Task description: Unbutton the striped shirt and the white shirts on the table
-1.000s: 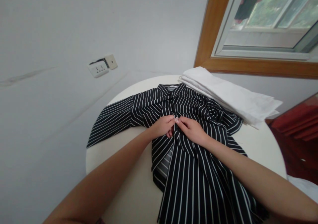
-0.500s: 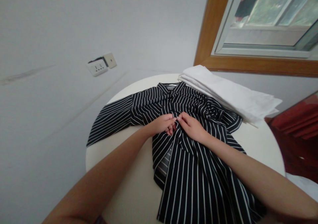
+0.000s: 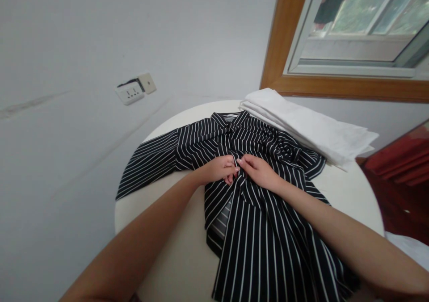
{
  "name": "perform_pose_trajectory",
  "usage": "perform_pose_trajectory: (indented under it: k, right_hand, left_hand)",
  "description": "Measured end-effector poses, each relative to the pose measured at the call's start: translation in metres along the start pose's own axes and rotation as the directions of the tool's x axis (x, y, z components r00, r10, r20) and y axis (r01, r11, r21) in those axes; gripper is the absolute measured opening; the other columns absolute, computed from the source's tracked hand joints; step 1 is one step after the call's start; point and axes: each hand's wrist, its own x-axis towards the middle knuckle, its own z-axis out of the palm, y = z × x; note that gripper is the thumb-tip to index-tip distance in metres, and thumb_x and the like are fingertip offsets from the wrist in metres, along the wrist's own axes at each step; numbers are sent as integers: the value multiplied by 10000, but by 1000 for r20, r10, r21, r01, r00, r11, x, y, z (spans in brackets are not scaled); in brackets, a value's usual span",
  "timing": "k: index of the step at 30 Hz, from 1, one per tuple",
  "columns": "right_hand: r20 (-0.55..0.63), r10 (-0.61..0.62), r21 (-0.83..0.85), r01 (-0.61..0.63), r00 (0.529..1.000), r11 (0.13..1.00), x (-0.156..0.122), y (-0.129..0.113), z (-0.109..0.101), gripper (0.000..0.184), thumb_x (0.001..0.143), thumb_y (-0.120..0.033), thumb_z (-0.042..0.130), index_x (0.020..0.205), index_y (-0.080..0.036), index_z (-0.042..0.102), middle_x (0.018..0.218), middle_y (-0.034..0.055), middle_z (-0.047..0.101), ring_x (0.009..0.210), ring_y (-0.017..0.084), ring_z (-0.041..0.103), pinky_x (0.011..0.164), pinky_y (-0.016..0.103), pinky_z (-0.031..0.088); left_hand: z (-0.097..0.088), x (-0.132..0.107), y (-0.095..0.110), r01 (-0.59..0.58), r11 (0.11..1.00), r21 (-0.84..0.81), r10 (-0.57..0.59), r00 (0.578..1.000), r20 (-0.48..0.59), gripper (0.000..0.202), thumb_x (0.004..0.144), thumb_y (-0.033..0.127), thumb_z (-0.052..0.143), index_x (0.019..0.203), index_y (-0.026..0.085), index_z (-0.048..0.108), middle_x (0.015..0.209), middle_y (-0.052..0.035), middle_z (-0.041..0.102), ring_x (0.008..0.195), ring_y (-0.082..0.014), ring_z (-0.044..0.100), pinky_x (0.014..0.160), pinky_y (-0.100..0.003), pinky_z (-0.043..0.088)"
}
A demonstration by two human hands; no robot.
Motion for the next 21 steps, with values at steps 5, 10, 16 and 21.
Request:
perform_pose_trajectory:
  k: [5, 10, 16, 21]
  right_hand:
    - [32, -1, 70, -2, 999, 998, 1, 3, -2, 373, 961, -453, 384, 706, -203, 492, 618, -32, 517, 605, 121, 494, 613, 252, 371]
    - [56, 18, 119, -25, 998, 993, 2, 2, -4, 412, 953, -488, 383, 669, -204, 470, 590, -36, 496, 575, 115, 480, 601, 254, 385]
    - [43, 37, 185, -44, 998, 982, 1, 3, -2, 393, 954, -478, 387, 695, -202, 491, 579, -41, 493, 546, 110, 474, 575, 249, 383]
    - [27, 15, 178, -20, 1000, 984, 0, 4, -2, 381, 953, -460, 401, 699, -197, 507, 577, -41, 499, 545, 108, 472, 580, 248, 380]
  left_hand:
    - [2, -1, 2, -6, 1000, 12, 6, 1000, -14, 139, 866, 226, 558, 796, 153, 464, 585, 55, 584, 478, -61, 584, 480, -172, 492]
    - [3, -2, 3, -9, 1000, 12, 10, 999, -54, 159, 852, 238, 578, 783, 154, 462, 583, 52, 584, 476, -75, 597, 475, -193, 508]
    - [2, -2, 8, 36, 999, -16, -37, 997, -62, 175, 878, 240, 545, 745, 147, 479, 600, 34, 597, 481, -69, 598, 478, -182, 509]
    - [0, -1, 8, 60, 996, -63, -64, 995, -76, 170, 885, 218, 529, 740, 139, 491, 623, 28, 603, 484, -64, 596, 480, -180, 517]
